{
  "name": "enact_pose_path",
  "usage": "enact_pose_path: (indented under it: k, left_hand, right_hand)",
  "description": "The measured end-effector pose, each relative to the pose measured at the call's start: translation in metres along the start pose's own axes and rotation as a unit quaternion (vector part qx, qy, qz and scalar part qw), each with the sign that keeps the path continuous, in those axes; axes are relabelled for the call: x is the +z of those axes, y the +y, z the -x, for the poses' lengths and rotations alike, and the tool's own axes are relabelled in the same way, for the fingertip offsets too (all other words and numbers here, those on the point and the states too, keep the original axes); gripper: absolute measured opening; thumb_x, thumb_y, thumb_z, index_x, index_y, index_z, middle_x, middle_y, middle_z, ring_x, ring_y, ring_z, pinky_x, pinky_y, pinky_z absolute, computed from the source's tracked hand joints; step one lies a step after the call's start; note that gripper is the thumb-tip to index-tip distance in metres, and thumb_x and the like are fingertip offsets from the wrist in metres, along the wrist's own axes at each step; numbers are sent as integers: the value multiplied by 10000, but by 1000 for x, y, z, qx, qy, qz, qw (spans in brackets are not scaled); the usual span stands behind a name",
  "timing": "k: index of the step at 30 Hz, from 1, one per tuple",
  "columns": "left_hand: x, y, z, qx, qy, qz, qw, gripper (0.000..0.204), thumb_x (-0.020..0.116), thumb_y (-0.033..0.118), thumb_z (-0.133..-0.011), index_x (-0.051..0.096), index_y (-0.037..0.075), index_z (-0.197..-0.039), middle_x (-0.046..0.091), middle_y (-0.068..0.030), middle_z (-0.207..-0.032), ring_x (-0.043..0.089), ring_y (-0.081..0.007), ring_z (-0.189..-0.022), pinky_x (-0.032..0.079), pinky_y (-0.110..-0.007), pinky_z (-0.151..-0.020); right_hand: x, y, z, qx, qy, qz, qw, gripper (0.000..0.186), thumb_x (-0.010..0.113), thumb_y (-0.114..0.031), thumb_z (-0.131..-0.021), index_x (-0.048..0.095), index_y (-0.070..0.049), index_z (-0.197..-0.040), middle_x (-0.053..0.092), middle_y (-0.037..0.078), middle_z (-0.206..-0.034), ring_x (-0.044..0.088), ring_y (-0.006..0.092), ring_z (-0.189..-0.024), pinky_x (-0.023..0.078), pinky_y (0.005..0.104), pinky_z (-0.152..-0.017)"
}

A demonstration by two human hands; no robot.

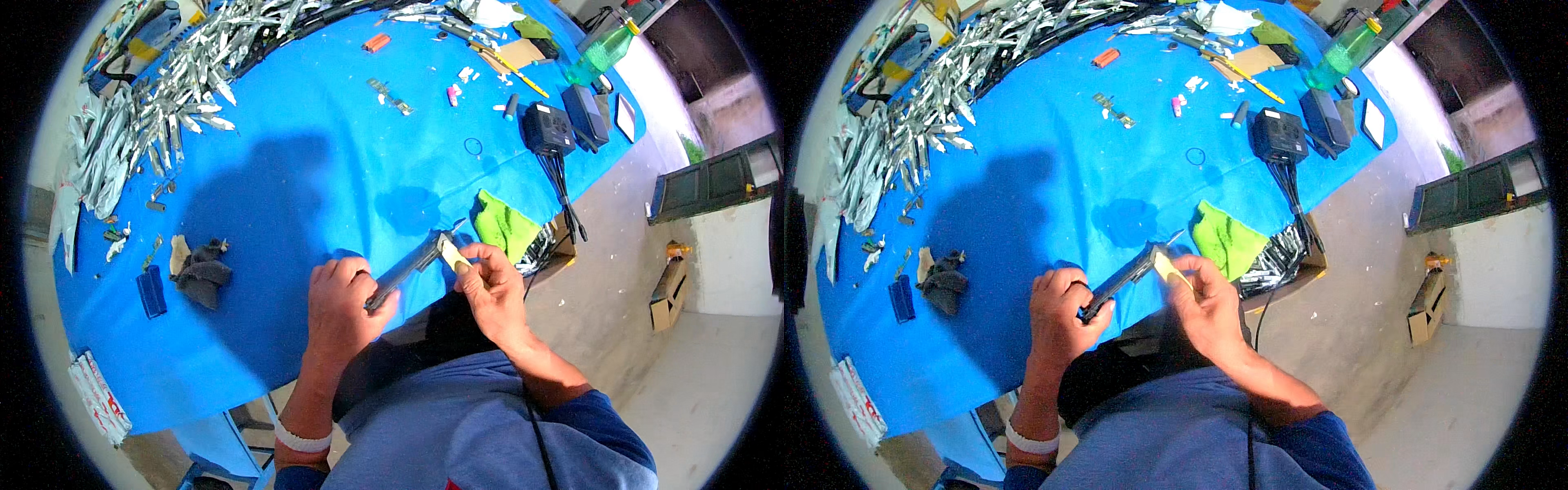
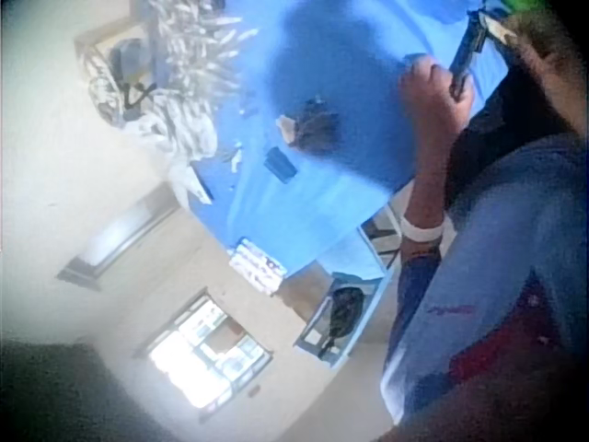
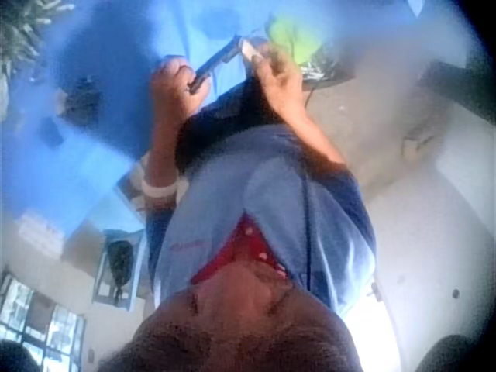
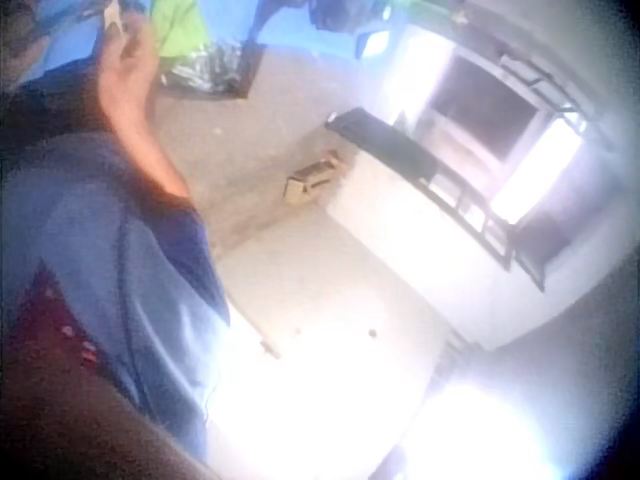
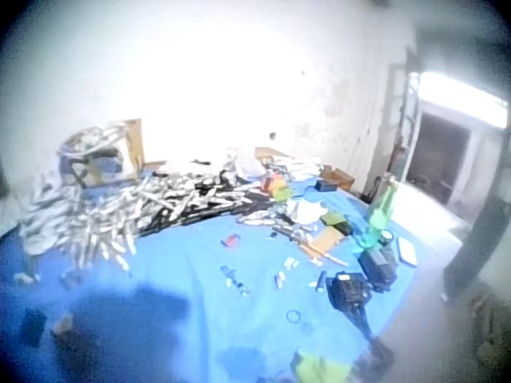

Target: The person uses a soldering iron to work on a small electronic component held in their left hand. They briefly pick up a green bottle and pour liquid onto the component before continuing to solder. The workspace is cluttered with various electronic parts and tools.

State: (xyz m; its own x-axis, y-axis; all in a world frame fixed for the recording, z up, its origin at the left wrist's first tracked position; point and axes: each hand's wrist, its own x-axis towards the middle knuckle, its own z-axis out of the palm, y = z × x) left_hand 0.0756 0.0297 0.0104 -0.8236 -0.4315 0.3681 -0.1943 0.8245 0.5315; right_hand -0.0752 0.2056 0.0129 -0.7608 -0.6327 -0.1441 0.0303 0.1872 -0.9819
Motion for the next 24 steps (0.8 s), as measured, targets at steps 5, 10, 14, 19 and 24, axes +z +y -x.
enact_pose_path:
  k: [5,10,14,19,24]
  left_hand:
    - [2,3,-2,13,-6,1,1000,327,861,165,-646,545,102,-702,590,-73,-918,578,-299,-851,437,-442,-758]
    - [4,8,-4,25,-35,6,999,310,844,163,-662,542,93,-680,583,-77,-900,566,-300,-832,427,-443,-739]
    - [5,11,-6,34,-31,6,999,303,834,163,-665,541,87,-671,582,-82,-889,559,-303,-817,416,-443,-726]
    - [8,12,-6,47,-33,2,998,299,827,165,-673,540,79,-675,583,-89,-884,558,-312,-811,418,-446,-727]
    - [13,15,-4,44,-29,-5,999,292,824,170,-680,548,74,-682,585,-95,-883,561,-319,-820,426,-453,-739]
  right_hand:
    - [10,2,8,-9,34,-11,999,194,656,-77,-1004,608,-12,-1180,614,-47,-789,487,8,-697,385,190,-597]
    - [12,4,12,-33,59,42,997,194,665,-61,-988,611,-8,-1167,598,-57,-745,464,3,-658,370,194,-559]
    - [10,7,15,-49,66,83,993,193,669,-56,-974,620,-14,-1156,595,-49,-702,460,5,-623,374,211,-527]
    - [11,5,12,-59,67,109,990,208,680,-57,-958,636,-15,-1157,604,-8,-691,494,23,-623,412,231,-536]
    - [10,4,15,-37,70,105,991,229,699,-74,-947,655,-20,-1165,637,39,-701,551,42,-652,466,245,-581]
